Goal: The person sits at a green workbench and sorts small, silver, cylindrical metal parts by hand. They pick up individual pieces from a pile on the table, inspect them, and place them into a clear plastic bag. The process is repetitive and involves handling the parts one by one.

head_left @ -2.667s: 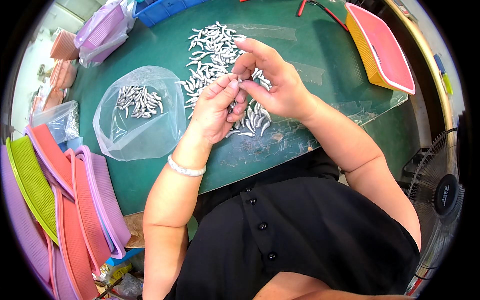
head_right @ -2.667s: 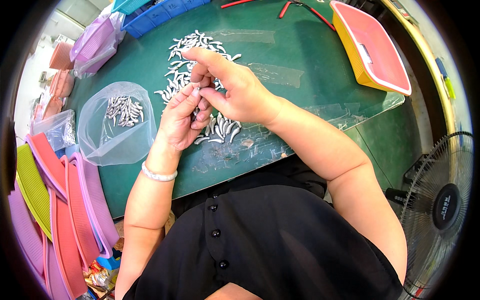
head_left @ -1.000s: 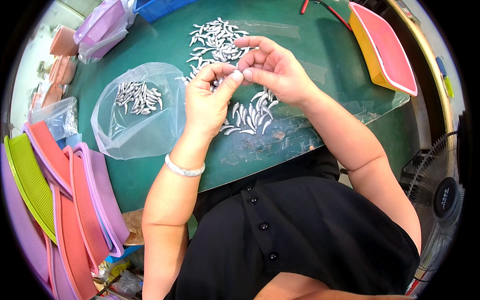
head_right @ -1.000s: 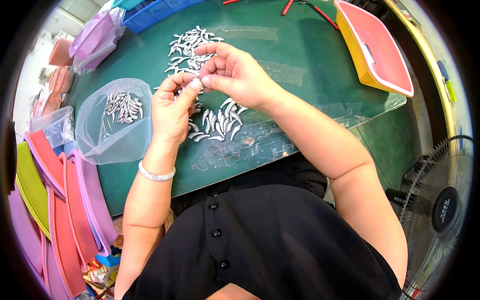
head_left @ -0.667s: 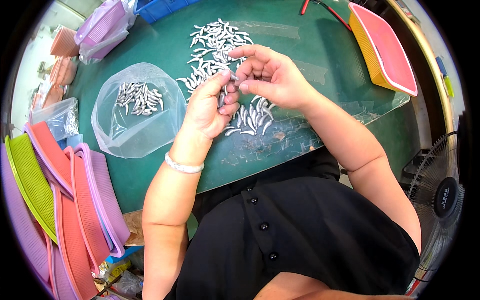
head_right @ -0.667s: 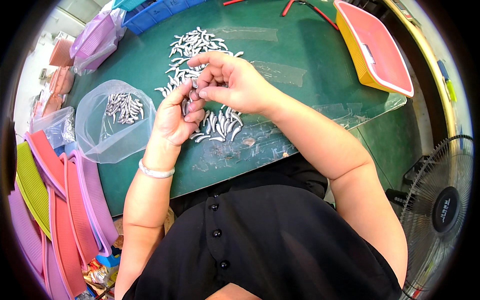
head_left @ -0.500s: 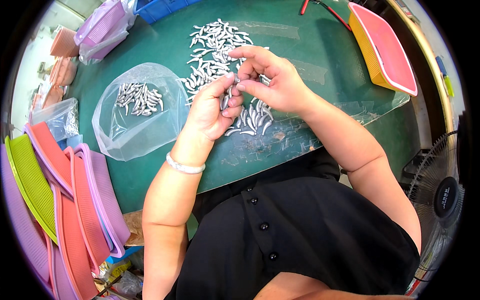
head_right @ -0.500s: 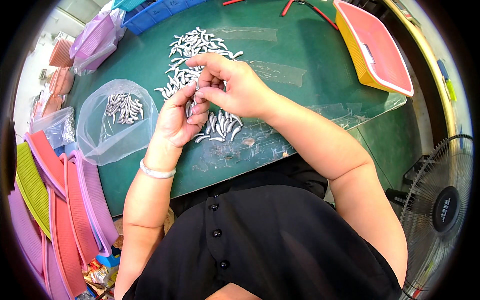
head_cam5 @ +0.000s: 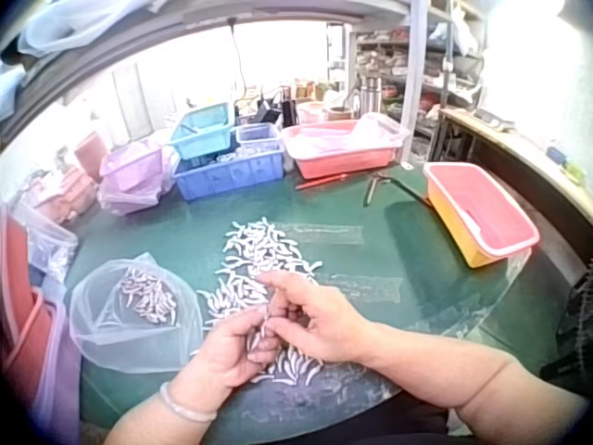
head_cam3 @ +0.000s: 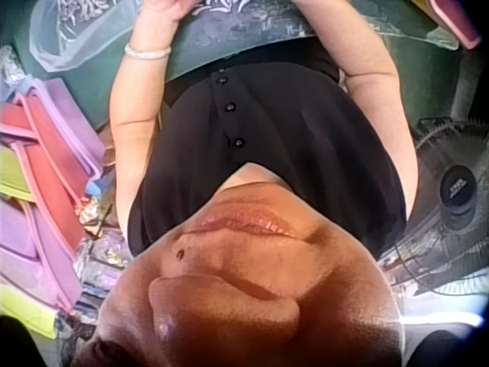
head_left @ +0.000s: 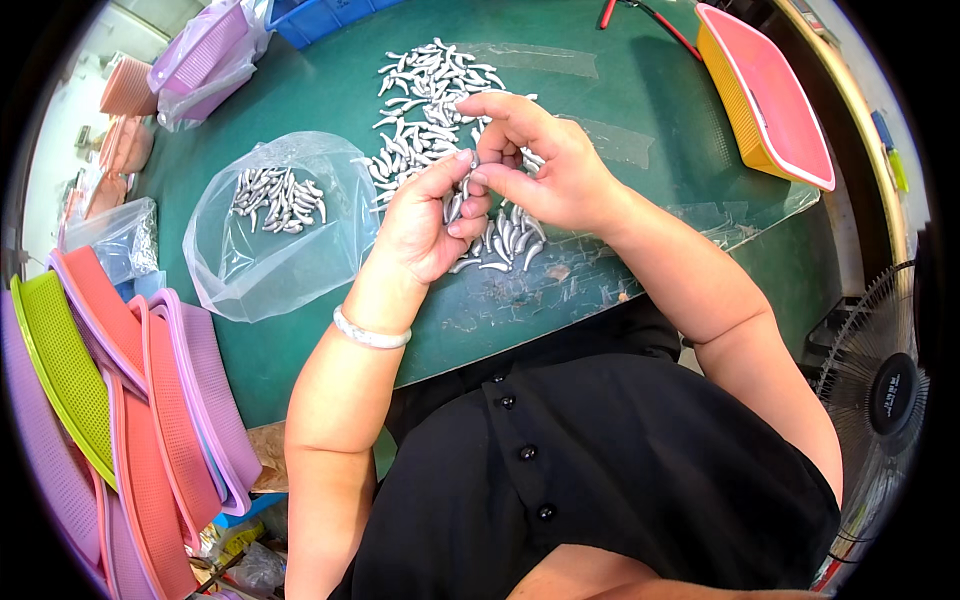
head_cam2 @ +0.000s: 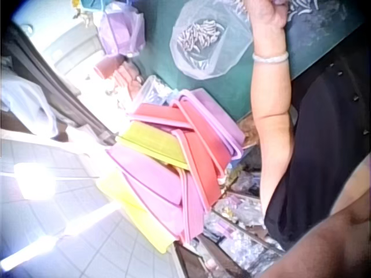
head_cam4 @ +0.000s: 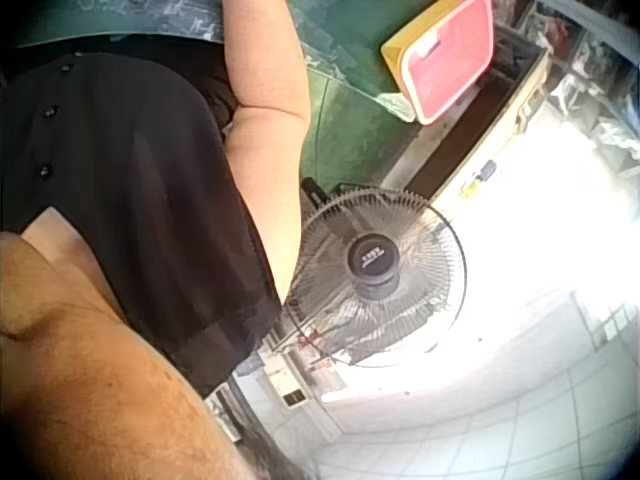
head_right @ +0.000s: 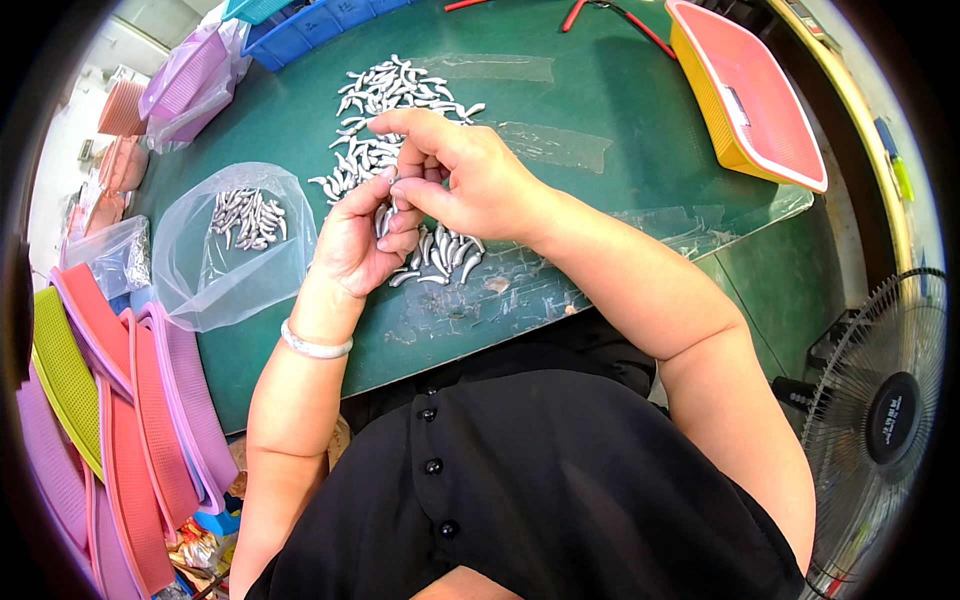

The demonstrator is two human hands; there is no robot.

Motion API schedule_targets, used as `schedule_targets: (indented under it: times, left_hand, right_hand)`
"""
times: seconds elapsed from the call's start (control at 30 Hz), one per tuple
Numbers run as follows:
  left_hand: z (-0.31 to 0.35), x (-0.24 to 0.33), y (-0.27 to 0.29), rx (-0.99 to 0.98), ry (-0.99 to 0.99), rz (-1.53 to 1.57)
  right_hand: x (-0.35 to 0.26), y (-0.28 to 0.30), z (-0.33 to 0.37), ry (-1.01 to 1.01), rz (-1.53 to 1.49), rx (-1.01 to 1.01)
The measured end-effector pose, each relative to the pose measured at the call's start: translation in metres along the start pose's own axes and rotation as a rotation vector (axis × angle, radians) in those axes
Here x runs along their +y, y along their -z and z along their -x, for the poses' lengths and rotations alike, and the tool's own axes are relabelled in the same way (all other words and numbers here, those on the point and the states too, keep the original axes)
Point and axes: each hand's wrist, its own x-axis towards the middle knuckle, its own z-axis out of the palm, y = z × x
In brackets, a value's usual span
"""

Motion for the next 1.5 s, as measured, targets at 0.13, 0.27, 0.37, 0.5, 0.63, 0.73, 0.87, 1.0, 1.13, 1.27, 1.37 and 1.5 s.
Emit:
schedule_targets:
  times: [0.13,0.27,0.37,0.5,0.63,0.73,0.87,1.0,1.13,1.27,1.37,1.5]
  left_hand:
    - [-0.003,0.001,0.002,0.035,-0.069,0.058]
    - [0.0,0.003,-0.005,0.195,-0.206,0.014]
    - [-0.001,0.003,-0.002,0.199,-0.214,-0.07]
    - [0.0,0.001,-0.003,0.225,-0.242,-0.171]
    - [0.001,0.0,-0.003,0.216,-0.262,-0.349]
    - [0.003,-0.001,-0.013,0.288,-0.251,-0.518]
    - [0.006,-0.004,-0.022,0.3,-0.225,-0.806]
    - [0.007,-0.004,-0.018,0.228,-0.245,-0.699]
    - [0.006,-0.001,-0.012,0.071,-0.225,-0.45]
    - [0.006,-0.003,-0.012,0.014,-0.209,-0.374]
    - [0.006,-0.005,-0.01,-0.027,-0.165,-0.343]
    - [0.005,-0.006,-0.011,-0.052,-0.161,-0.341]
  right_hand:
    - [0.0,0.004,-0.003,0.002,-0.008,-0.02]
    - [0.008,0.021,-0.004,-0.079,0.281,-0.271]
    - [0.008,0.022,-0.001,-0.09,0.484,-0.429]
    - [0.007,0.02,0.0,-0.071,0.633,-0.493]
    - [0.01,0.017,0.003,-0.055,0.669,-0.49]
    - [0.011,0.017,0.003,-0.043,0.551,-0.399]
    - [-0.004,0.017,-0.003,-0.086,0.319,-0.275]
    - [-0.001,0.016,-0.004,-0.071,0.039,-0.14]
    - [0.002,0.016,-0.005,-0.067,-0.202,-0.069]
    - [0.001,0.014,-0.003,-0.071,-0.231,-0.061]
    - [0.001,0.013,-0.003,0.006,-0.14,-0.055]
    - [-0.001,0.013,-0.003,0.034,-0.075,-0.029]
